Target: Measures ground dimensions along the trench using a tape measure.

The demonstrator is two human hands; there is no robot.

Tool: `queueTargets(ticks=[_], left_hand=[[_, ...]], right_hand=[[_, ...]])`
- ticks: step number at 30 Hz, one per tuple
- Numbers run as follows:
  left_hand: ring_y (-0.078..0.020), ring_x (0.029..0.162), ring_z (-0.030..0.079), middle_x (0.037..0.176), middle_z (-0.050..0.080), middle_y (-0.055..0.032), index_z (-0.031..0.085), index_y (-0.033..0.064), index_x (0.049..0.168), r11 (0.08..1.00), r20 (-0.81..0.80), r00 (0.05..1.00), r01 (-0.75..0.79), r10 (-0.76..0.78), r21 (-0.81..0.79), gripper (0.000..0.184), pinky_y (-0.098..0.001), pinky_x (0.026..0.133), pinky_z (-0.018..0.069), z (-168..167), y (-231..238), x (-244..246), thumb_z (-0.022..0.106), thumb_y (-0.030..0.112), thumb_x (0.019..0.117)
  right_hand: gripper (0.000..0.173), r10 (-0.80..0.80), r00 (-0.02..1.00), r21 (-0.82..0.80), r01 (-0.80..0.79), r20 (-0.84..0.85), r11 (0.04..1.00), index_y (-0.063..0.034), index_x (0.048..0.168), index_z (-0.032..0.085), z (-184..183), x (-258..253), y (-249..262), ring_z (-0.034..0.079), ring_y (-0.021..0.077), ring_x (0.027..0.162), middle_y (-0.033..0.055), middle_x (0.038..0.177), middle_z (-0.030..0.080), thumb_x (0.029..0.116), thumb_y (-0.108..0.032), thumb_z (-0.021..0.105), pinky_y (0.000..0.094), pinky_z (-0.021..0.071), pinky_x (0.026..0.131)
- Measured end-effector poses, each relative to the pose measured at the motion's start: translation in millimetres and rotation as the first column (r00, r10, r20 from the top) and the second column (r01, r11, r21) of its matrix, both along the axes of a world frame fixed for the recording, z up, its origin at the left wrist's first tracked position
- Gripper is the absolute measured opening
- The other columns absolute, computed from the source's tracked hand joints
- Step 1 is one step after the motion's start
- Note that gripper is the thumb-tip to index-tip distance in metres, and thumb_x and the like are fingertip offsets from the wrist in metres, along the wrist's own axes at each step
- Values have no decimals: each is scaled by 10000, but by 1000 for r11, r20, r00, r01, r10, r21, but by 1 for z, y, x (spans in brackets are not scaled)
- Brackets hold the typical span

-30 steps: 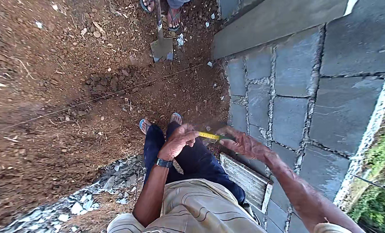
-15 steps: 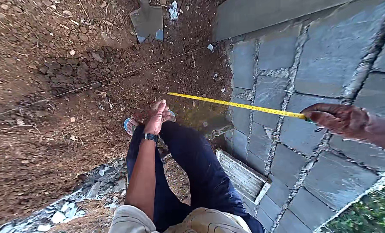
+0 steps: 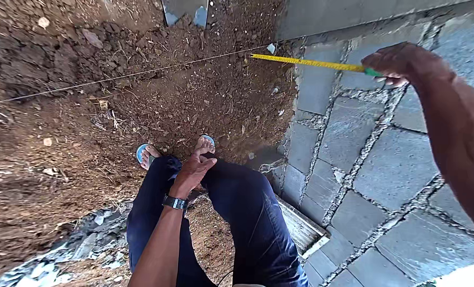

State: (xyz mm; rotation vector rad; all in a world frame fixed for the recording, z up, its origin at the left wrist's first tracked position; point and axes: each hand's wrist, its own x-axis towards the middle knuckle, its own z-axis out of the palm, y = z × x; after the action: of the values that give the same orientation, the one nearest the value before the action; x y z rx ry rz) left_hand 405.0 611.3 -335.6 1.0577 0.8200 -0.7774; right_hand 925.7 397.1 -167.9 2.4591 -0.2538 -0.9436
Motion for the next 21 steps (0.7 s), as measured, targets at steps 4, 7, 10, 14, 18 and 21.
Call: queueTargets(ticks=[4, 7, 10, 14, 18, 21], left_hand=[[-190, 985, 690, 1100, 708, -69, 522, 199, 1453, 997, -5, 999, 52, -52, 64, 610, -468, 910, 571, -4, 6, 2, 741, 430, 933], [-190, 1000, 692, 1129, 702, -66, 510, 211, 1468, 995, 30, 997, 71, -73, 72, 626, -476, 911, 575, -1, 11, 6, 727, 460, 936], [-183, 995, 689, 1149, 690, -62, 520, 227, 1451, 998, 46, 998, 42, -45, 53, 606, -458, 892, 582, 2, 16, 6, 737, 456, 934], [-181, 982, 684, 1157, 679, -64, 514, 245, 1463, 998, 36, 999, 4, -6, 56, 598, -444, 868, 588, 0, 25, 1, 741, 424, 939], [-179, 983, 686, 1132, 687, -53, 525, 243, 1447, 997, 31, 1000, 0, -3, 79, 587, -460, 876, 585, -5, 25, -1, 743, 432, 935], [-181, 972, 681, 1117, 683, -56, 525, 238, 1447, 996, 38, 999, 3, -6, 84, 590, -461, 870, 586, -5, 24, 2, 745, 428, 934]], right_hand=[[542, -6, 1000, -17, 7, 19, 1000, -99, 1336, 583, -25, 15, 24, 582, 348, 833, 248, 1137, 616, 1053, -539, 442, 562, 471, 716], [554, -21, 999, -20, 22, 35, 1000, -109, 1326, 587, -44, 27, 31, 572, 326, 843, 233, 1141, 610, 1035, -563, 462, 545, 467, 720], [583, -43, 998, -47, 44, 36, 998, -122, 1314, 582, -67, 46, 24, 540, 286, 800, 205, 1083, 596, 1023, -608, 445, 517, 456, 695], [564, -64, 994, -19, 66, 94, 998, -125, 1333, 588, -74, 36, 42, 568, 283, 872, 197, 1151, 608, 1002, -574, 505, 511, 470, 743], [569, -51, 992, -26, 55, 111, 998, -124, 1337, 590, -74, 35, 45, 592, 304, 918, 210, 1189, 614, 994, -573, 521, 526, 479, 765], [564, -33, 995, -34, 37, 96, 999, -112, 1324, 596, -74, 37, 43, 585, 316, 894, 223, 1169, 617, 1009, -571, 505, 533, 469, 747]])
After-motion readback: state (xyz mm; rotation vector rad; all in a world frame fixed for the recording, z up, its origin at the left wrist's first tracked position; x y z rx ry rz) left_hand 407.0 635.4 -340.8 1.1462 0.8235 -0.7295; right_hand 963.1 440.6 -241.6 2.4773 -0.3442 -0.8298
